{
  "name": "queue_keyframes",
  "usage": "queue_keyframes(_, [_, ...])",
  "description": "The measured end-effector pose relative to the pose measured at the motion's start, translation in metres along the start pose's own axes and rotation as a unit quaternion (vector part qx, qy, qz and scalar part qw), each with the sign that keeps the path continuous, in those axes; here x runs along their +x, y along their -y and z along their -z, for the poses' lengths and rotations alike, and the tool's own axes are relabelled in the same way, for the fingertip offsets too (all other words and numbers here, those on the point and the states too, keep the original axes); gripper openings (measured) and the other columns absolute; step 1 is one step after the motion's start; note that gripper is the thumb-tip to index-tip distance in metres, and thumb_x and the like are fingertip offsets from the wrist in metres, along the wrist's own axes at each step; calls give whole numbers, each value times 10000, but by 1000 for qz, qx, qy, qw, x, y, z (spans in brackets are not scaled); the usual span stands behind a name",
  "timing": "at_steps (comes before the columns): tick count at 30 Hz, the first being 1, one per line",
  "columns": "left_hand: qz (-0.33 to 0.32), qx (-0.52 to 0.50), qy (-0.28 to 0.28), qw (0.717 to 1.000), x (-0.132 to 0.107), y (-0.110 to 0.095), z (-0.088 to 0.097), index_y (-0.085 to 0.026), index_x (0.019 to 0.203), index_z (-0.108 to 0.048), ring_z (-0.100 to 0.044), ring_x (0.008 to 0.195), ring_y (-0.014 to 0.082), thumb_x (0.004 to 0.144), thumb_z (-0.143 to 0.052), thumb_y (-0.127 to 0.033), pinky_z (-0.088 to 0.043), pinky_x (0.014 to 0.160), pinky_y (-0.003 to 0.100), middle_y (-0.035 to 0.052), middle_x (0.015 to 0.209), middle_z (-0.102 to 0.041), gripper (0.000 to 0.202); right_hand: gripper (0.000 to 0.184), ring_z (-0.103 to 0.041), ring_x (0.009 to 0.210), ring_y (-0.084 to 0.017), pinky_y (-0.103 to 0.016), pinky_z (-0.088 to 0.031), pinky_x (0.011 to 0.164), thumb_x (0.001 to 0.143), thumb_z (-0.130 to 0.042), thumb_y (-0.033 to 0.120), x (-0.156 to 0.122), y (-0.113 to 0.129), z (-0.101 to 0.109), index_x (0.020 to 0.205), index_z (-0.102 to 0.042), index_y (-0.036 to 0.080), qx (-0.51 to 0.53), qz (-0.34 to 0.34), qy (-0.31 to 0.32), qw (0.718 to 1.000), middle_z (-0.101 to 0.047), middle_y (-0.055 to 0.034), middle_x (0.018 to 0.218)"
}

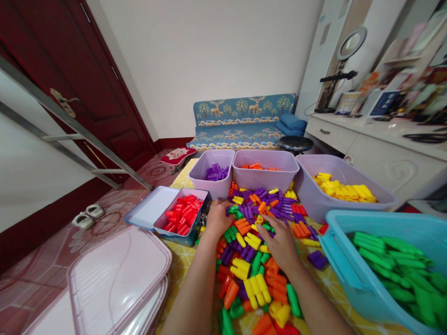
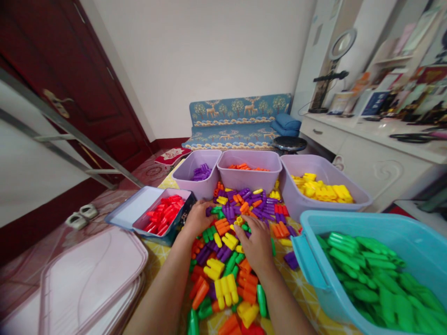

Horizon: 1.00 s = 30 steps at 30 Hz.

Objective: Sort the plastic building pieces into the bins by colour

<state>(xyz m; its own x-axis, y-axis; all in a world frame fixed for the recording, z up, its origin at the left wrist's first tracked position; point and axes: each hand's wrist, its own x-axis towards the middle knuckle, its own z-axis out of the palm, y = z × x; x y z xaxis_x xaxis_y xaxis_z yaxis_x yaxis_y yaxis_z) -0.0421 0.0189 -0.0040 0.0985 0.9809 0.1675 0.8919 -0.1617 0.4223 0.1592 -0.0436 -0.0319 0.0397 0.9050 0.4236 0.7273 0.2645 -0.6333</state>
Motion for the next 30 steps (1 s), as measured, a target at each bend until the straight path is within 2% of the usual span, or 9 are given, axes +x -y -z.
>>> queue_keyframes(4, [-14,-7,9,1000,0,-3,3,-254,1132,-677,-599,1004,215,699,-696,-256,-440,944,306,77,1081,-630,434,385,-609,1043,-257,-455,-437,953,858,-504,455,0,3,1,1101,-666,203,6,-6,-6,1000,-691,-95,1104])
queue_keyframes(6, [-9,-15,12,1000,0,-6,4,-254,1099,-693,-615,970,210,704,-700,-262,-455,911,303,65,1051,-661,395,385,-605,1052,-261,-462,-429,961,862,-501,457,-1,2,1,1105,-661,204,7,-7,-4,1000,-687,-96,1108])
queue_keyframes(10, [-5,-92,63,994,1,-14,5,-240,1046,-710,-647,776,168,791,-612,-255,-491,750,269,21,848,-718,273,404,-591,1073,-270,-472,-415,975,867,-496,470,-1,0,-1,1117,-647,191,3,-7,2,1000,-675,-103,1131])
queue_keyframes(12, [-11,-114,57,992,2,-17,5,-221,1038,-712,-647,746,159,804,-593,-241,-493,730,262,21,830,-723,263,407,-589,1075,-271,-473,-416,973,863,-506,468,-2,0,-1,1124,-643,187,1,-5,5,1000,-674,-107,1134])
queue_keyframes(15, [-26,-102,-11,994,3,-16,2,-207,1033,-710,-648,905,175,801,-612,-259,-478,863,277,47,987,-719,257,417,-581,1106,-261,-452,-423,982,855,-520,464,0,0,1,1143,-633,184,28,3,6,1000,-661,-110,1160])
queue_keyframes(17, [-27,-91,-31,995,4,-13,-1,-208,1060,-700,-621,1034,192,829,-591,-325,-443,953,292,66,1091,-695,281,427,-570,1133,-251,-430,-429,989,862,-508,467,5,0,4,1151,-626,177,61,-3,-6,998,-644,-117,1190])
queue_keyframes(20, [-15,-94,-2,995,2,-10,-5,-189,1144,-663,-604,1096,216,872,-514,-450,-440,975,308,97,1151,-675,406,436,-567,1130,-258,-438,-429,988,862,-501,476,22,-3,8,1148,-624,171,67,-13,-30,997,-635,-124,1191])
queue_keyframes(24, [-7,-95,41,995,0,-14,-5,-186,1228,-613,-581,1140,248,817,-536,-576,-440,973,313,111,1197,-652,571,471,-541,1141,-285,-457,-395,1010,822,-563,444,57,-12,3,1181,-612,143,-33,9,-42,999,-622,-143,1205])
queue_keyframes(30, [-23,-82,59,995,-2,-16,-3,-197,1252,-594,-558,1159,272,725,-658,-560,-413,1002,344,117,1232,-626,642,566,-462,1220,-325,-493,-359,1018,826,-560,460,87,-19,-17,1292,-542,140,-141,-31,-7,990,-573,-160,1290])
